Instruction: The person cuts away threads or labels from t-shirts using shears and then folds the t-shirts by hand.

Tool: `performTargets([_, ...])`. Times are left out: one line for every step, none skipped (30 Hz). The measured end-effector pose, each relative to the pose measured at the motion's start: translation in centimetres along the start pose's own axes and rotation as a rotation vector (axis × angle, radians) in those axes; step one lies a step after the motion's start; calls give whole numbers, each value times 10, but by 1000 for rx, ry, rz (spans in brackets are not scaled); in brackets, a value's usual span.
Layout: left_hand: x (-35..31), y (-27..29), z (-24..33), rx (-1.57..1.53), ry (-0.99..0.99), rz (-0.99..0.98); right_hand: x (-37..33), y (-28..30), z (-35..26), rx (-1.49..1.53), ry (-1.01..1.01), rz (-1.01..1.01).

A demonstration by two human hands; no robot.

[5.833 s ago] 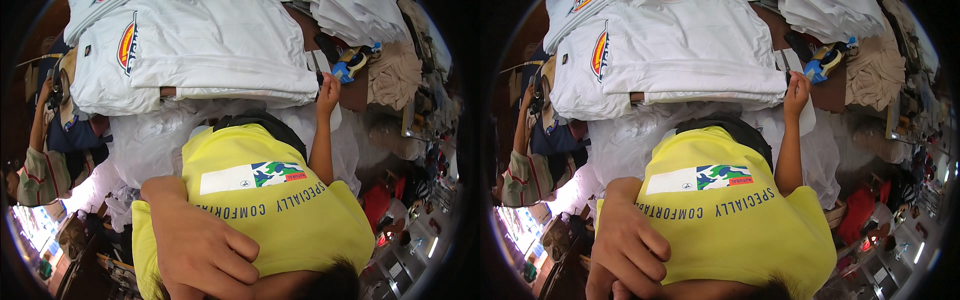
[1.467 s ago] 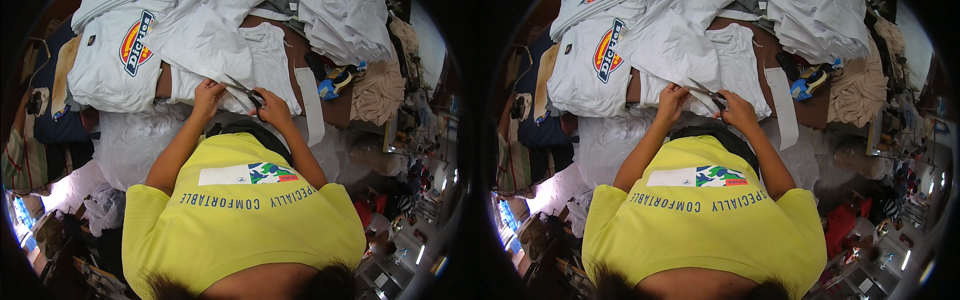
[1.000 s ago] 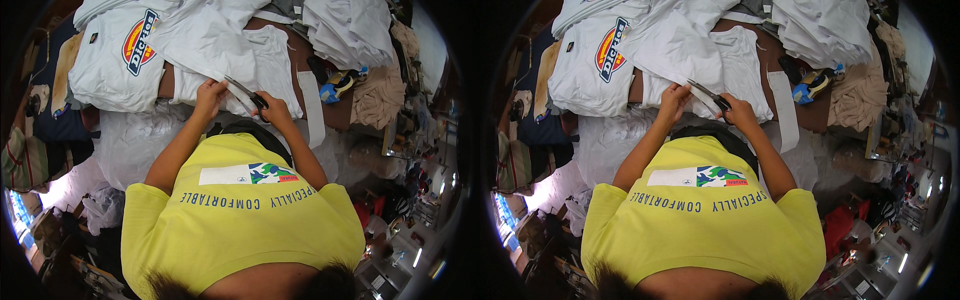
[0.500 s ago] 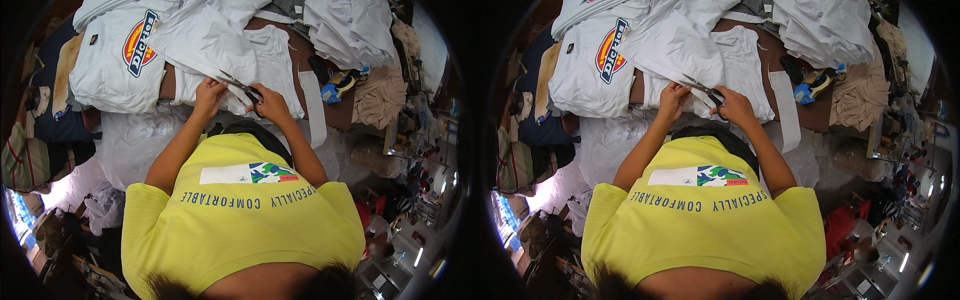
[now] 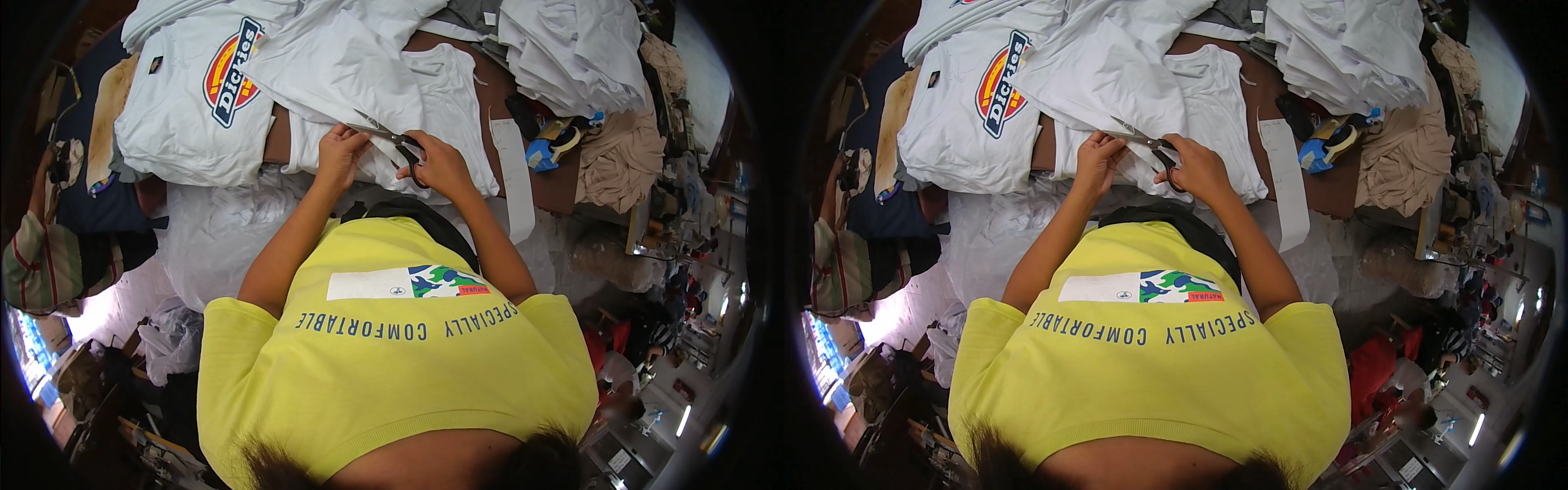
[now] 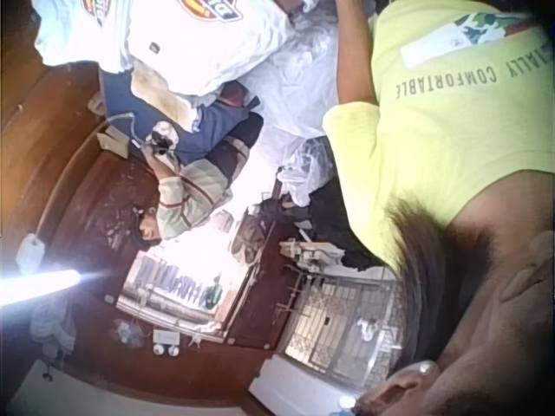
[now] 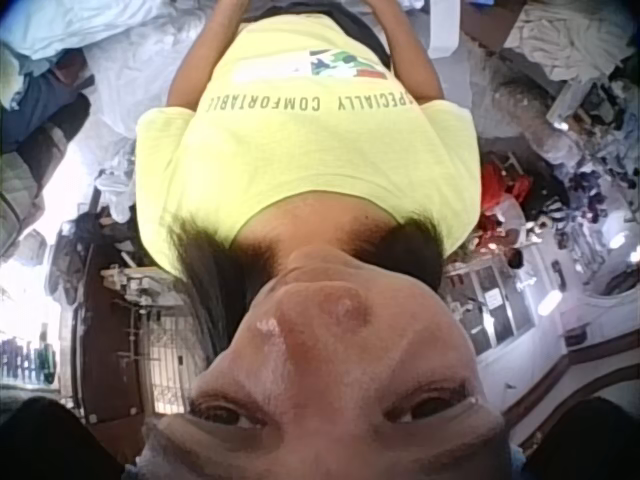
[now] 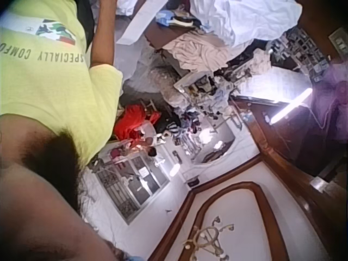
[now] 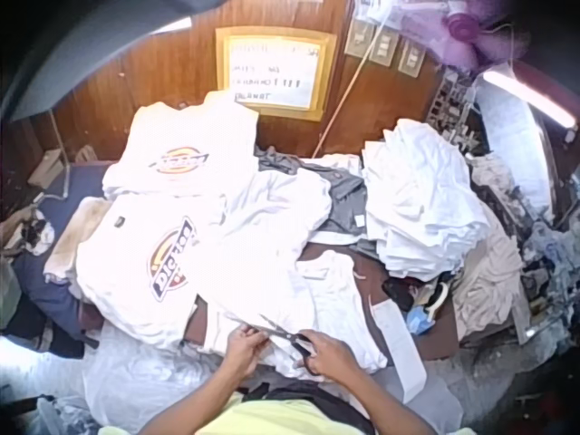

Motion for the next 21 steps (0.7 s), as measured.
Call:
performTargets([-1,-1,1,-7,-3,0,1,-2,3,12,-32,-24])
performTargets([-2,-4,4,-13,-5,-2,2,-5,8,24,-65,-47])
performTargets([-2,-6,6,-20,-7,-3,2,-8,14,36,-99,-71])
performTargets([-2,-7,9,-35,-4,0,1,-10,19,49,-81,-41])
performTargets([-1,-9,13,-50,-1,3,0,-11,23,62,-63,-12])
performTargets([-1,-10,15,-66,3,6,-1,-12,27,75,-45,18])
performTargets([1,-8,16,-65,6,5,-2,-15,31,87,-43,19])
performTargets([4,-6,17,-63,9,6,-2,-15,31,101,-41,19])
performTargets([7,-3,17,-62,12,7,-2,-14,29,114,-40,20])
performTargets([9,0,16,-49,7,-2,-1,-14,28,96,-50,16])
performTargets([12,4,12,-35,0,-9,1,-9,18,78,-58,11])
performTargets([13,5,12,-21,-5,-18,2,-5,10,61,-69,7])
performTargets([13,5,12,-25,-9,-23,4,-3,5,59,-63,13])
performTargets([12,4,13,-29,-11,-28,6,-2,0,57,-59,19])
performTargets([11,3,15,-33,-14,-33,8,-2,-3,55,-54,25])
performTargets([11,2,15,-37,-12,-33,10,-2,-5,49,-46,21])
performTargets([11,3,16,-40,-11,-31,11,-2,-7,44,-38,14])
performTargets([10,3,17,-43,-10,-29,12,-3,-8,39,-29,7])
performTargets([10,3,17,-33,-12,-30,13,-6,-5,56,-40,-5])
performTargets([9,2,18,-27,-14,-34,13,-9,0,70,-53,-15])
performTargets([9,1,20,-20,-16,-38,13,-13,6,85,-65,-25])
Point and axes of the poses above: each hand's wrist, its own x-axis towards the middle knuckle, its own y-axis out of the back of the hand, z = x × y, the point moved 7 cm from there along x, towards the middle knuckle, and after that the axes turned 6 degrees about -y, right-handed, at the moved point
